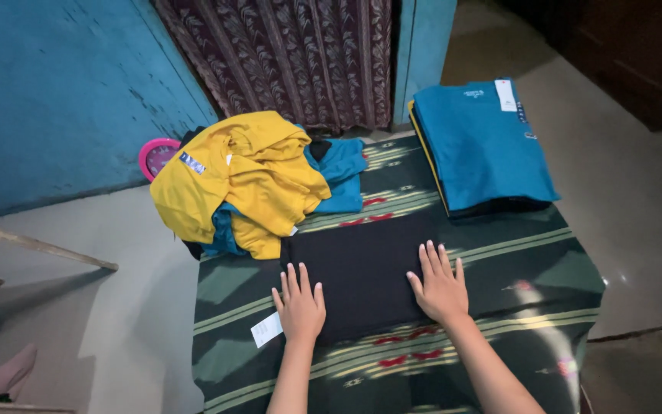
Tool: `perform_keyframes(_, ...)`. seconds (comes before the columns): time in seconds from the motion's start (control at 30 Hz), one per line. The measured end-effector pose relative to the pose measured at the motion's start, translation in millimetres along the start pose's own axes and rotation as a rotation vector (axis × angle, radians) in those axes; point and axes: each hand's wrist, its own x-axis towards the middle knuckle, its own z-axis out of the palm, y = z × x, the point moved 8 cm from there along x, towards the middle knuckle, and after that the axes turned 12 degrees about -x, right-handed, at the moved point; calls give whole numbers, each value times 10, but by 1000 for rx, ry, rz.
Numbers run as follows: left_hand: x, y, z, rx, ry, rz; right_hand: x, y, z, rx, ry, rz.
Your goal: Folding and smoothing out various t-shirts on a mat
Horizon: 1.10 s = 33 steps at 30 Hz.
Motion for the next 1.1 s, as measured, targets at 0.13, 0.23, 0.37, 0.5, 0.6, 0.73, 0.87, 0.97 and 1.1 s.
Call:
perform_keyframes(0.13, 195, -122, 305, 23, 287, 153, 74, 93, 258, -18, 331, 37)
perform_keyframes(0.23, 378, -47, 443, -3, 128, 15, 51, 112, 305, 3, 329, 31)
perform_keyframes(0.37, 468, 716, 423, 76, 359, 321, 37, 110, 332, -1, 454, 49)
perform_keyframes(0.5, 587, 1546, 797, -38, 202, 607, 74, 112, 364, 23, 510, 46)
perform_keyframes(0.6, 847, 1859, 1289, -74, -56, 557, 11, 110, 270, 46, 574, 35)
perform_keyframes(0.73, 1013, 2133, 1273, -51, -6, 549, -51, 130, 182, 63, 651, 32)
perform_keyframes(0.87, 1153, 2214, 1272, -57, -27, 510, -22, 119, 219, 66, 599, 14)
perform_keyframes(0.97, 1241, 2265, 1299, -66, 11, 516, -28, 112, 203, 75, 583, 16)
perform_keyframes(1.1, 1282, 2408, 1222, -205, 112, 600, -95, 156, 108, 122, 637, 67)
